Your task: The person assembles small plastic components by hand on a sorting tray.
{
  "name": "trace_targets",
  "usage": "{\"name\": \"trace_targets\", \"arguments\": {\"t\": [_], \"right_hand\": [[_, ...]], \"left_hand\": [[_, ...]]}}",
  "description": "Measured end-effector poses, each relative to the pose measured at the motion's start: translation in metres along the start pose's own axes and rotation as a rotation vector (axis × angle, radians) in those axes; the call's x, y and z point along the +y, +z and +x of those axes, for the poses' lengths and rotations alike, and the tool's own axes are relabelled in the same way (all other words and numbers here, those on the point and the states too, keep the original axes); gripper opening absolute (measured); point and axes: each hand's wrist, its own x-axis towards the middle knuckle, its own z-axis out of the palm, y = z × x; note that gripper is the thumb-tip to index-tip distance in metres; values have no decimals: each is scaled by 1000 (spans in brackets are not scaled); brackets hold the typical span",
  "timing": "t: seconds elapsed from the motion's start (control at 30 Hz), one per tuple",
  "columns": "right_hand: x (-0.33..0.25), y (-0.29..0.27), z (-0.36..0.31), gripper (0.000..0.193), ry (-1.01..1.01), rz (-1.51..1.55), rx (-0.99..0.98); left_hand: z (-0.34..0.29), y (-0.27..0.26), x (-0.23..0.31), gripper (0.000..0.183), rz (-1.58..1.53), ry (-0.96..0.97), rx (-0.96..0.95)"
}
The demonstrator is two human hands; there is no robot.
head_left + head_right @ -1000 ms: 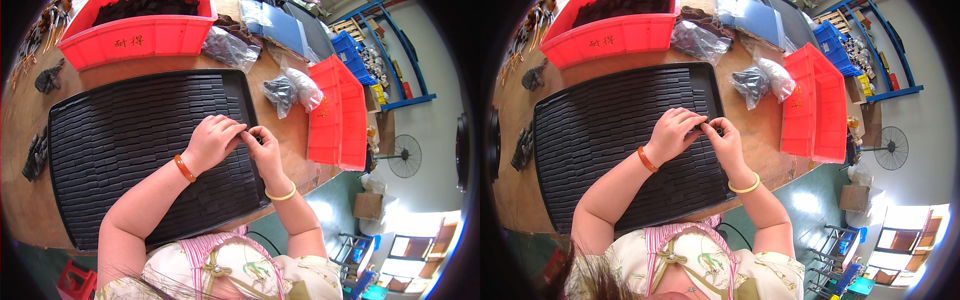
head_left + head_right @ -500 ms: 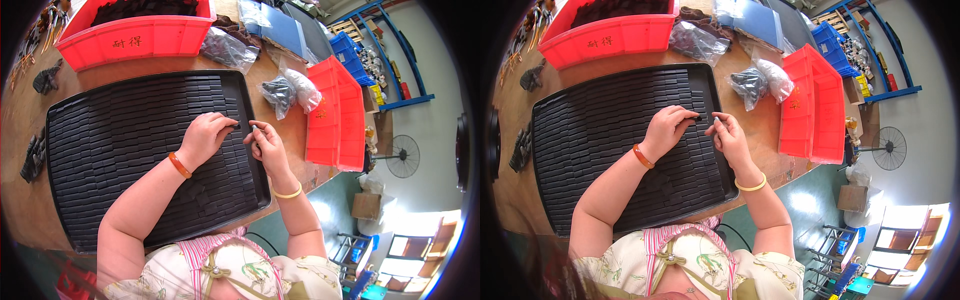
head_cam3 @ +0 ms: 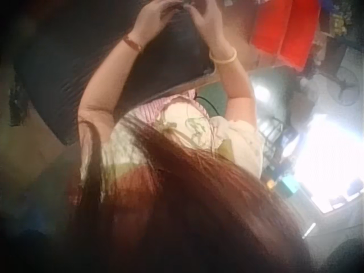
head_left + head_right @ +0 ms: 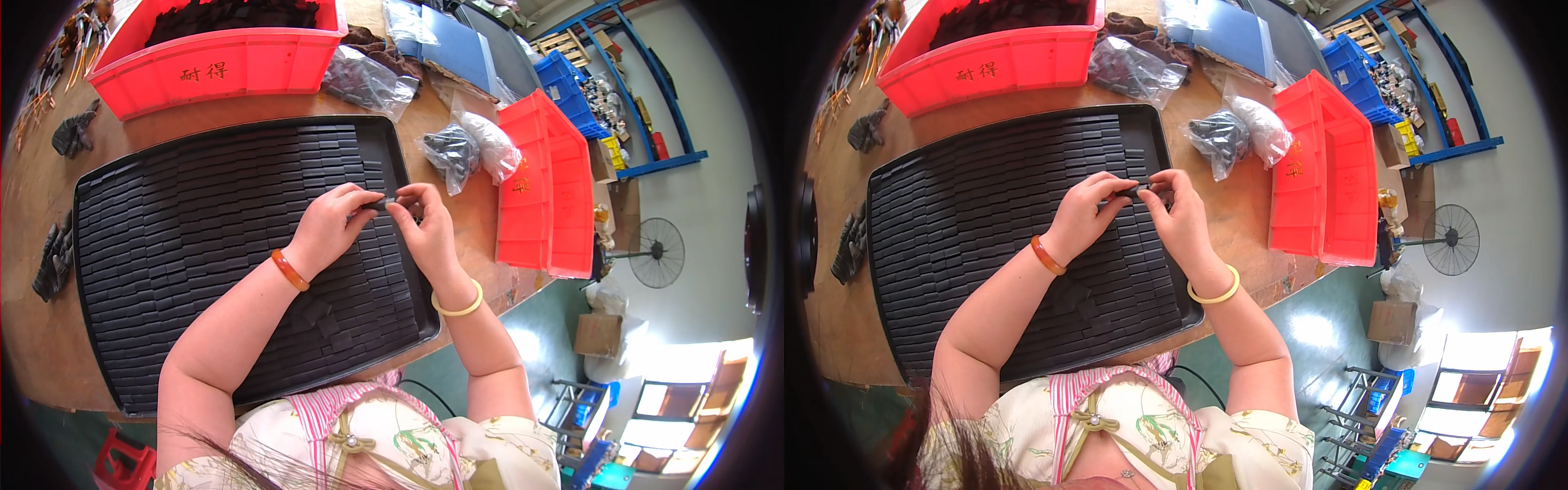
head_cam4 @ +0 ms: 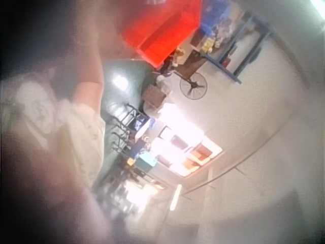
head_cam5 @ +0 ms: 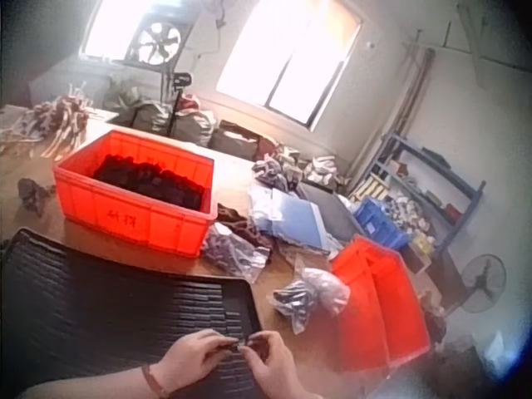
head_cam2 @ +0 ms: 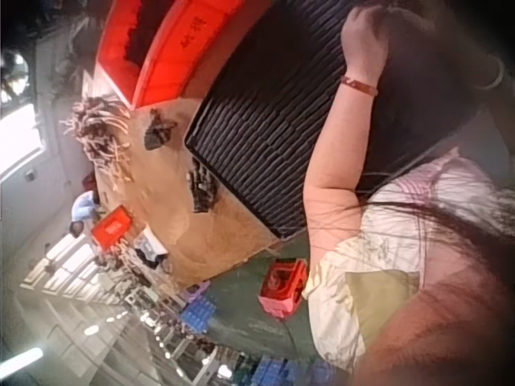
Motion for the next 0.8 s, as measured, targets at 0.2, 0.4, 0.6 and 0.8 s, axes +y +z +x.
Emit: {"name": "trace_targets", "arguments": {"t": [0.2, 0.4, 0.6, 0.8], "right_hand": [[-2, 8, -2, 15, 67, 55, 61], [-2, 7, -1, 14, 84, -2, 36], [34, -2, 33, 20, 221, 96, 63], [53, 18, 79, 24, 118, -183, 64]], "left_hand": [[1, -1, 3, 24, -11, 3, 39], [1, 0, -1, 26, 67, 84, 48], [2, -5, 3, 27, 34, -21, 186], [6, -10, -3, 23, 36, -86, 361]]}}
